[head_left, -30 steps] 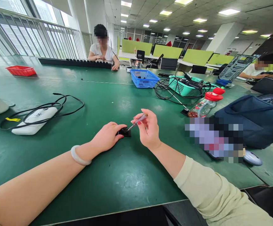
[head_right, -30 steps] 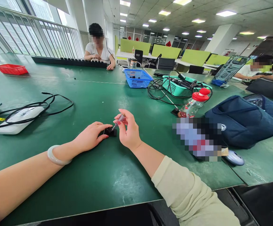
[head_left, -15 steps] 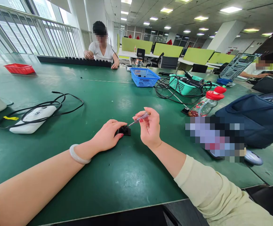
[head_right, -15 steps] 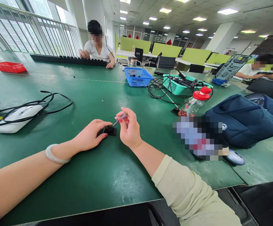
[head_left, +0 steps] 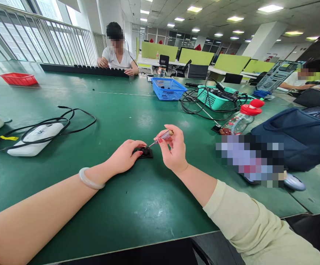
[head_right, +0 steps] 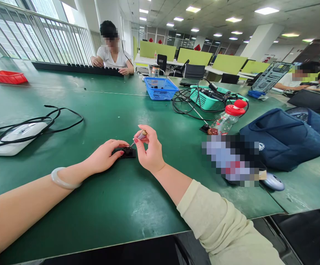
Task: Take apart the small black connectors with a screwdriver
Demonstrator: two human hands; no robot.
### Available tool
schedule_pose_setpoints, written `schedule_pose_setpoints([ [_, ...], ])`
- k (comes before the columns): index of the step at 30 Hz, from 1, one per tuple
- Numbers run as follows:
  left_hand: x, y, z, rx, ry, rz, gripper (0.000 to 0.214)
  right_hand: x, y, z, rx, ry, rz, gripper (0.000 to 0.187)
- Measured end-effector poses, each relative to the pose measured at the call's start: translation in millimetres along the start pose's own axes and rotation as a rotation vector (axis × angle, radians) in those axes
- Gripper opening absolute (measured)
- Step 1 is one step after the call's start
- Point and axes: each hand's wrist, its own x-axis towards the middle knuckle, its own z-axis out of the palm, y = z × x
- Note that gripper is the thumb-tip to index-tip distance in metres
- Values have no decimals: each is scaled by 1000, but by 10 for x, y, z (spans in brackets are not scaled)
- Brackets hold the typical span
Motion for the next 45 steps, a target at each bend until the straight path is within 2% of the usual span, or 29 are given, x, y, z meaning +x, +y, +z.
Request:
schedule_pose_setpoints([
  [5,3,9,3,17,-12,7,39,-2,-55,3,-4,-9,5,30],
  [10,14,-8,6,54,-7,71,33,-15,-102,12,23,-20,-1,28],
  [17,0,-1,17,42,-39,85,36,-10,-35,10,7,73,-21,26],
  [21,-11,6,17,35,-46,38,43,-2,7,7,58,78,34,25],
  [28,-7,-23,25,24,-44,30,45,17,42,2,103,110,131,25],
  [38,-10,-15,20,45,-64,36,45,23,72,3,105,177,195,26],
  [45,-5,-16,18,49,-70,41,43,25,54,9,93,170,212,27],
])
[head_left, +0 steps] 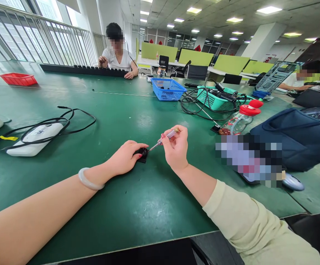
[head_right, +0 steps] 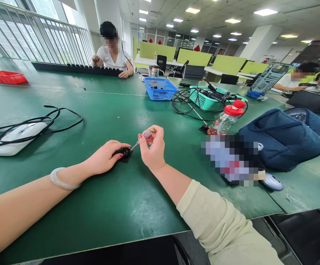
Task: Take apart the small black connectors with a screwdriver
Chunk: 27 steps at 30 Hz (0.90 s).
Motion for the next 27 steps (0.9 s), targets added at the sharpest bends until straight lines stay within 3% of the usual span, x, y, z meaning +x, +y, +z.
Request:
schedule_pose_setpoints([
  [27,-12,-37,0,-32,22,22,40,0,-74,16,-88,-19,-5,27],
])
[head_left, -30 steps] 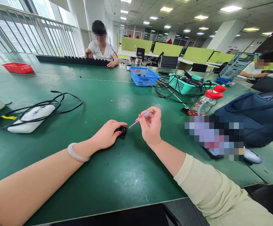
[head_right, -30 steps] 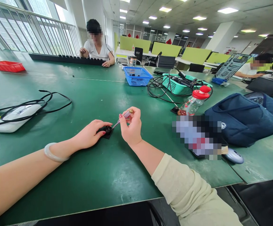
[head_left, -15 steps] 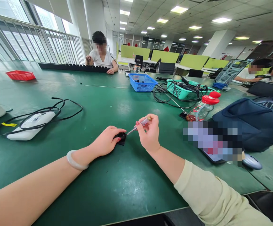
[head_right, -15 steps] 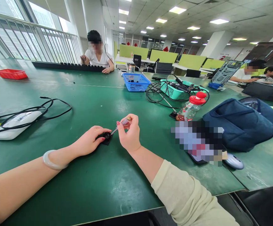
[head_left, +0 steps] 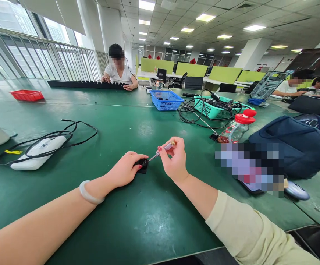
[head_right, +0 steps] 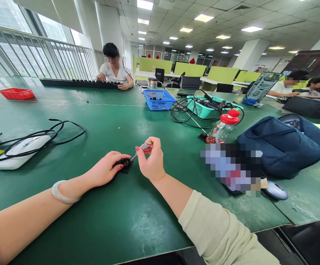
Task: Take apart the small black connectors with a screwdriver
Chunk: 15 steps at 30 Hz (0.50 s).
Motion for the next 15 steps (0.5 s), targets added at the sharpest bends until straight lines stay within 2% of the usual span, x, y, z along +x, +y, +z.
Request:
schedule_pose_setpoints([
  [4,-6,17,-11,-6,-8,-9,40,15,31,-4,7,2,30,28],
  [9,-7,35,-16,-7,-4,-25,40,79,90,-33,-12,17,54,38],
  [15,-10,36,-21,-4,-11,-29,41,141,96,-108,-34,-73,9,35],
])
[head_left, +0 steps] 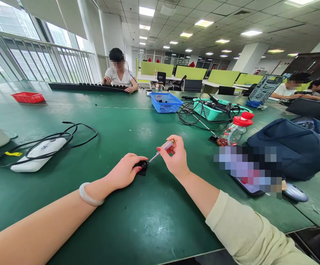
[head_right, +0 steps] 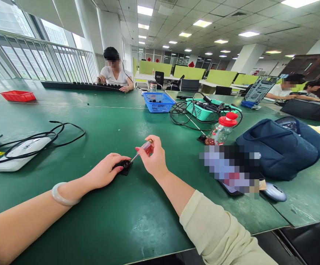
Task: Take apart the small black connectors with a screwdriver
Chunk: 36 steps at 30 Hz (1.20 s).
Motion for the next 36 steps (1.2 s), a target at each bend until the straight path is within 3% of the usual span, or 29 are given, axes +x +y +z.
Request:
schedule_pose_setpoints([
  [5,-3,-5,7,1,28,19,40,-39,-53,-61,-12,-132,-58,31],
  [11,-2,-37,21,-5,52,39,40,-140,-119,-51,-34,-215,-190,19],
  [16,-6,-16,5,-2,34,21,40,-151,-97,-57,15,-241,-185,10],
  [36,10,-32,18,8,41,28,39,39,192,-61,333,10,320,42],
])
